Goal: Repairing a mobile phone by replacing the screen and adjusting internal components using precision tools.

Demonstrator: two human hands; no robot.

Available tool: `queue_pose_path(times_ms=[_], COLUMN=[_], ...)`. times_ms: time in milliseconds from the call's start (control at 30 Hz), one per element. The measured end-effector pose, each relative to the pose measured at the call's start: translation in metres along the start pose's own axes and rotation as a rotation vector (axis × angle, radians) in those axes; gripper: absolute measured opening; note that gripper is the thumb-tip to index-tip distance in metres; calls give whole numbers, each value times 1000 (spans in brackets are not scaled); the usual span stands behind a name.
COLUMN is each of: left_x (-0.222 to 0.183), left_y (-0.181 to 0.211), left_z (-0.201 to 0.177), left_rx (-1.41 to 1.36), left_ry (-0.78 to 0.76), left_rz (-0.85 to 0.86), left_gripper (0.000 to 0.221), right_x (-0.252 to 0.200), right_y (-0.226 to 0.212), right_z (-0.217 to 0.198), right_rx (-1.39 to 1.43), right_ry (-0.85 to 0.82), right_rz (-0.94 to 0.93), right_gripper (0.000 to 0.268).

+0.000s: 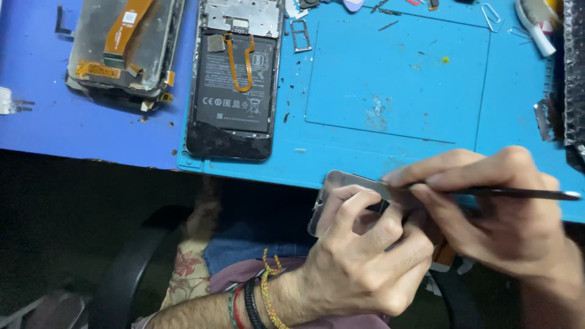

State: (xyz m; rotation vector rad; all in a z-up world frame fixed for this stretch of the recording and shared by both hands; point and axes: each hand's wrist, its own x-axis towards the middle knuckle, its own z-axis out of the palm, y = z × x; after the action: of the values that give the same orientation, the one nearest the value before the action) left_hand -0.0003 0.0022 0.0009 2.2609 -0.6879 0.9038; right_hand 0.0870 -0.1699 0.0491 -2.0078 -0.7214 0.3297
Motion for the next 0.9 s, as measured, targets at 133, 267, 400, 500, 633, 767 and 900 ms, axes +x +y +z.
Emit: queue_pose_path(times_ms=[133, 267, 400, 500, 633, 767, 900], left_x=[2, 1, 4, 0, 4, 5, 8], left_y=[3, 2, 3, 0, 0, -2, -1], left_z=[1, 1, 3, 0, 0, -3, 0], left_rx=[-18, -9, -56, 2, -100, -42, -58], left_ry=[-4, 3, 28, 9, 24, 4, 97], left_rz=[-15, -15, -36, 0, -37, 17, -55], left_gripper=[20, 20, 21, 23, 20, 23, 17], right_x=[0, -2, 13, -7, 5, 5, -22], right_y=[2, 0, -2, 0, 1, -15, -1], right_z=[9, 7, 17, -4, 11, 10, -7], right_rx=[37, -3, 35, 12, 42, -58, -175], right_ry=[32, 64, 49, 53, 29, 156, 413], right_rz=[-251, -138, -272, -126, -58, -183, 30], right_gripper=[23, 13, 23, 22, 4, 15, 29])
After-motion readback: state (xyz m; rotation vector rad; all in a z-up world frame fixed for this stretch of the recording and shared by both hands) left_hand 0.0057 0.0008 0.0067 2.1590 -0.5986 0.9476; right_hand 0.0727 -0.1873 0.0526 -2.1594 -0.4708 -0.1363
